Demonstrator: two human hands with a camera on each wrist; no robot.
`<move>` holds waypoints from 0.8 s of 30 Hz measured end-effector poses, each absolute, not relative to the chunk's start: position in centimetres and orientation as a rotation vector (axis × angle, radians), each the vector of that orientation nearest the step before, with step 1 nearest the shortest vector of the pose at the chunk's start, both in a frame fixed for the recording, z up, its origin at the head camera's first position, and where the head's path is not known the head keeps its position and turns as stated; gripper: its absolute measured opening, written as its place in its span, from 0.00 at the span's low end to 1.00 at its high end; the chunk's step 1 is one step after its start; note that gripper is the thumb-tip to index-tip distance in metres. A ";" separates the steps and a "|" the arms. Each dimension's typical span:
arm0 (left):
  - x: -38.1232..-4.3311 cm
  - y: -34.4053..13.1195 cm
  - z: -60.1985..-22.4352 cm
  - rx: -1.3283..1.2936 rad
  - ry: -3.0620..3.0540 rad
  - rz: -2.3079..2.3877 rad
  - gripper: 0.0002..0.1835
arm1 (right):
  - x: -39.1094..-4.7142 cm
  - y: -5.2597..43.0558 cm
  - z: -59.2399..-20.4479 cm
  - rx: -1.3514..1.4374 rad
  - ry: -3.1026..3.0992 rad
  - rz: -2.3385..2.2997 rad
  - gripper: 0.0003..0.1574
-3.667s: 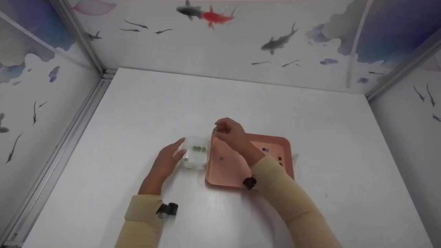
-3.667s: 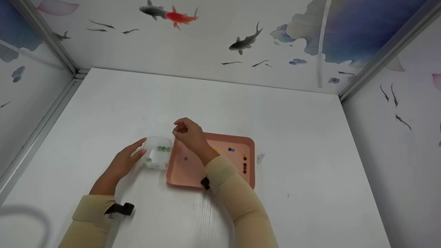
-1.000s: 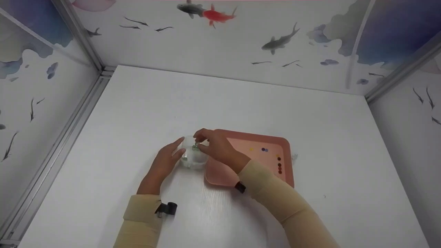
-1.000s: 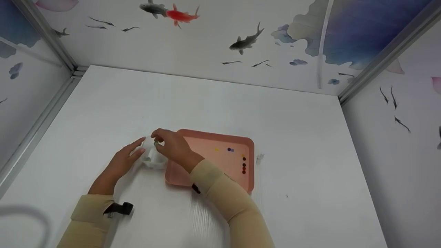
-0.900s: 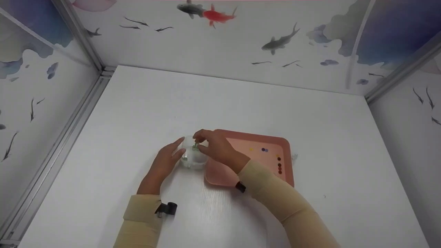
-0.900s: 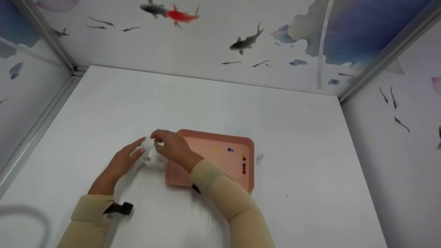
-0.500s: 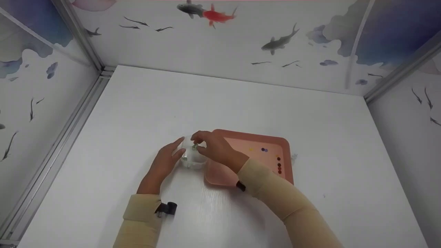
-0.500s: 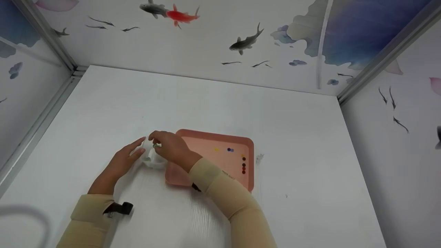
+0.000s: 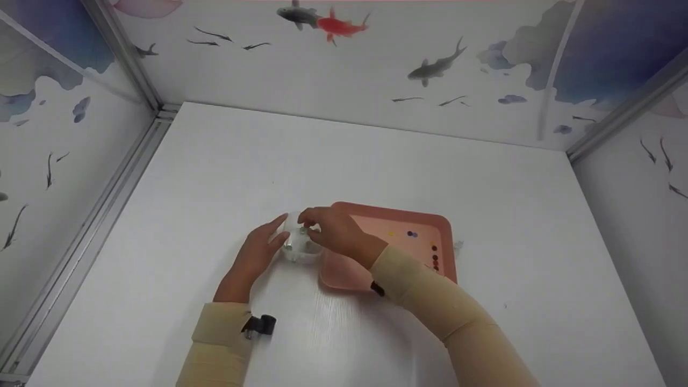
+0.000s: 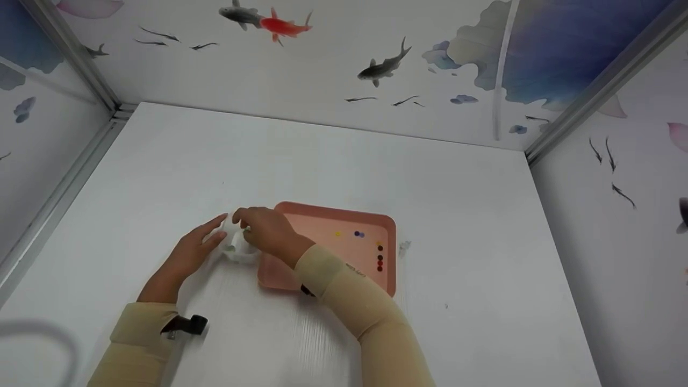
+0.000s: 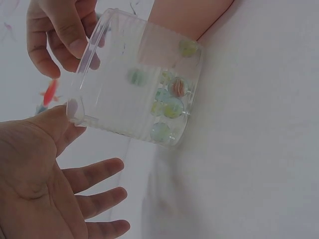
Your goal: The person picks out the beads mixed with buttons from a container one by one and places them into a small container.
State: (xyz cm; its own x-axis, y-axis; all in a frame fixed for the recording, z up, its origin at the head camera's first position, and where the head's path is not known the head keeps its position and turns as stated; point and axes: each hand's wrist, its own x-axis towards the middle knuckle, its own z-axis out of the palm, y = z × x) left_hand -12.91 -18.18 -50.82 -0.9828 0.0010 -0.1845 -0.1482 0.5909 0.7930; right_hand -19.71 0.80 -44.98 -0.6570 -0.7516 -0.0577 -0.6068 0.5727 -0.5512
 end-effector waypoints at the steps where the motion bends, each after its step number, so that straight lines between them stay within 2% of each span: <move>1: -12.9 -18.2 -50.8 -0.121 2.655 1.346 0.29 | -19.7 0.8 -45.0 -1.125 2.530 -0.710 0.18; 24: -12.9 -18.0 -50.7 -0.147 2.653 1.295 0.29 | -19.7 2.0 -46.0 -1.366 2.719 -0.564 0.33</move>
State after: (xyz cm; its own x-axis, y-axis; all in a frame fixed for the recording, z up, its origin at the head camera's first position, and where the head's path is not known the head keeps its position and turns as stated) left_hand -12.94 -17.99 -50.66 -0.9779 -0.0077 -0.2089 -0.1695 0.6143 0.7707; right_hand -19.74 1.98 -46.03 -0.6096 -0.7838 0.1191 -0.7665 0.5444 -0.3407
